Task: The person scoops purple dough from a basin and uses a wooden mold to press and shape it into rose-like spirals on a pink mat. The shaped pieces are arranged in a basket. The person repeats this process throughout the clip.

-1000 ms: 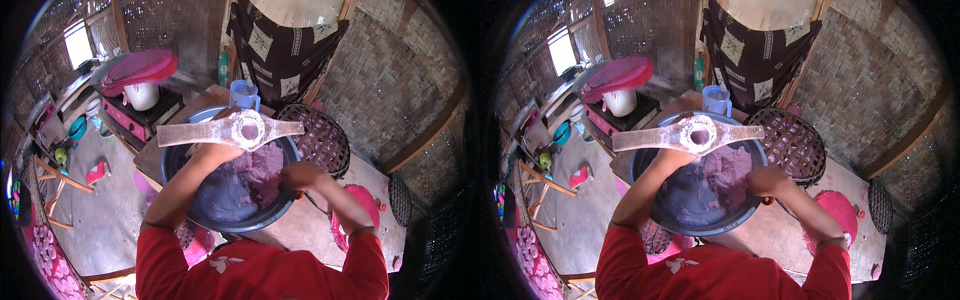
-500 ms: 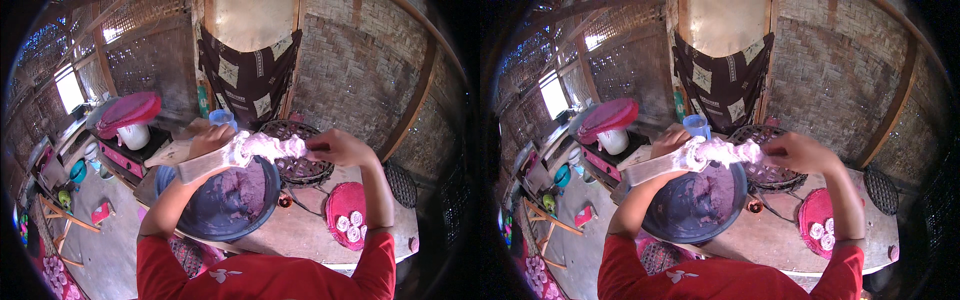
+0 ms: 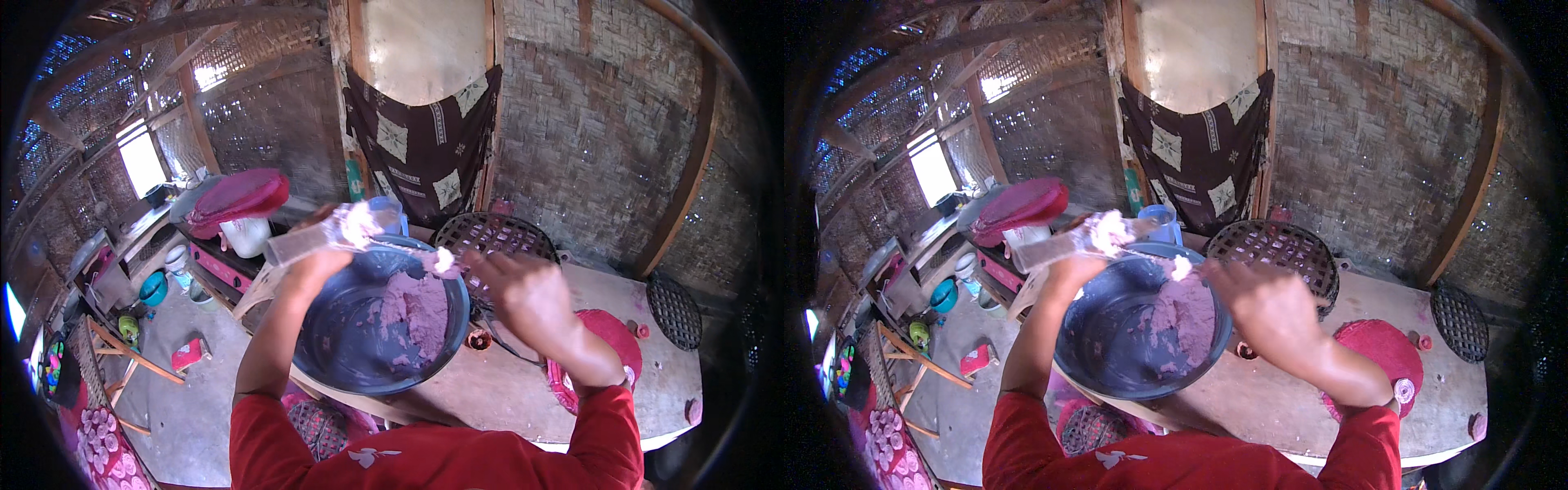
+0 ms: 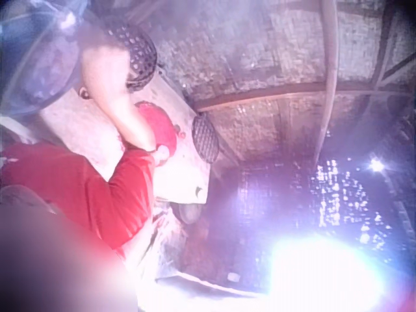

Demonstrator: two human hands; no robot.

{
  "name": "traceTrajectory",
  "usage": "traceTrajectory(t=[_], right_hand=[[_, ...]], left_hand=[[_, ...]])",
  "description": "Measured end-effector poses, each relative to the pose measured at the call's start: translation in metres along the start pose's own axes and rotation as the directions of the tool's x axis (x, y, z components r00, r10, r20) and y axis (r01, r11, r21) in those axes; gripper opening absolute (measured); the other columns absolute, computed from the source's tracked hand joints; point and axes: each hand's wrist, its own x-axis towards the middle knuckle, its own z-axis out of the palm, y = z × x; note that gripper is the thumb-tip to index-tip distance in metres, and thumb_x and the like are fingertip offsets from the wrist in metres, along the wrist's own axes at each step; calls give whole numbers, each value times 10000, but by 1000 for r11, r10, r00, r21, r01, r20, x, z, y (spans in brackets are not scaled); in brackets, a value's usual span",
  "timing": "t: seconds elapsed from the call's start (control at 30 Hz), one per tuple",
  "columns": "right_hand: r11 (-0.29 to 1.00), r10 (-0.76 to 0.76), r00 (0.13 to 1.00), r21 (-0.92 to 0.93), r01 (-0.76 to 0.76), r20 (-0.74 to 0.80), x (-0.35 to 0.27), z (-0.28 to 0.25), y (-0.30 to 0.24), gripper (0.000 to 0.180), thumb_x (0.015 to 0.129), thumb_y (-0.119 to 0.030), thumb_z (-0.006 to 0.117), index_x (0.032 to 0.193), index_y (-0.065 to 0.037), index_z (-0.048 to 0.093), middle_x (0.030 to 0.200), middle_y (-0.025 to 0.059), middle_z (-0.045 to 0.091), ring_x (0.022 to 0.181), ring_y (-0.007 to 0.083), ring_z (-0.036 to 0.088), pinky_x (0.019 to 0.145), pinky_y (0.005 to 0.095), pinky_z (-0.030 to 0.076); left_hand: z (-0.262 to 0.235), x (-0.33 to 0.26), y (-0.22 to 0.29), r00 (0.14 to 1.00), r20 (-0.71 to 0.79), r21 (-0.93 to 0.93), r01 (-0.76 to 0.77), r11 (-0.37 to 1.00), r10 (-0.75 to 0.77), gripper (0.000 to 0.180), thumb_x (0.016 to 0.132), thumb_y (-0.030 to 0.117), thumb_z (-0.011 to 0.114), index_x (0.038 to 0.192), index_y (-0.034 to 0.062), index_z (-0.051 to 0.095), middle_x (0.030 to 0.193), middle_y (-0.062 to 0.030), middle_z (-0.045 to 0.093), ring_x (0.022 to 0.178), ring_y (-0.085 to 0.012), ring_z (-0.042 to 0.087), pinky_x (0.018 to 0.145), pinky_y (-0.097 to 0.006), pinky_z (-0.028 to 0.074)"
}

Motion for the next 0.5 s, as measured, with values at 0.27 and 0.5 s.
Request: traceTrajectory(t=[0.27,0.5], right_hand=[[583,401,884,811,-45,-239,54,92,-37,563,841,169,448,1384,20,459,983,227,505,883,314,591,827,325,485],[312,262,939,902,-299,221,22,103,-50,426,945,48,503,1368,0,497,785,103,589,685,157,552,675,279,483]], left_hand=[[15,8,30,977,-203,-123,-88,988,62,250,701,233,740,879,96,632,833,-129,664,846,-348,659,727,-453,536],[-2,18,-3,960,-265,55,-82,995,93,213,761,231,687,933,106,678,896,-107,688,874,-331,666,743,-440,535]])
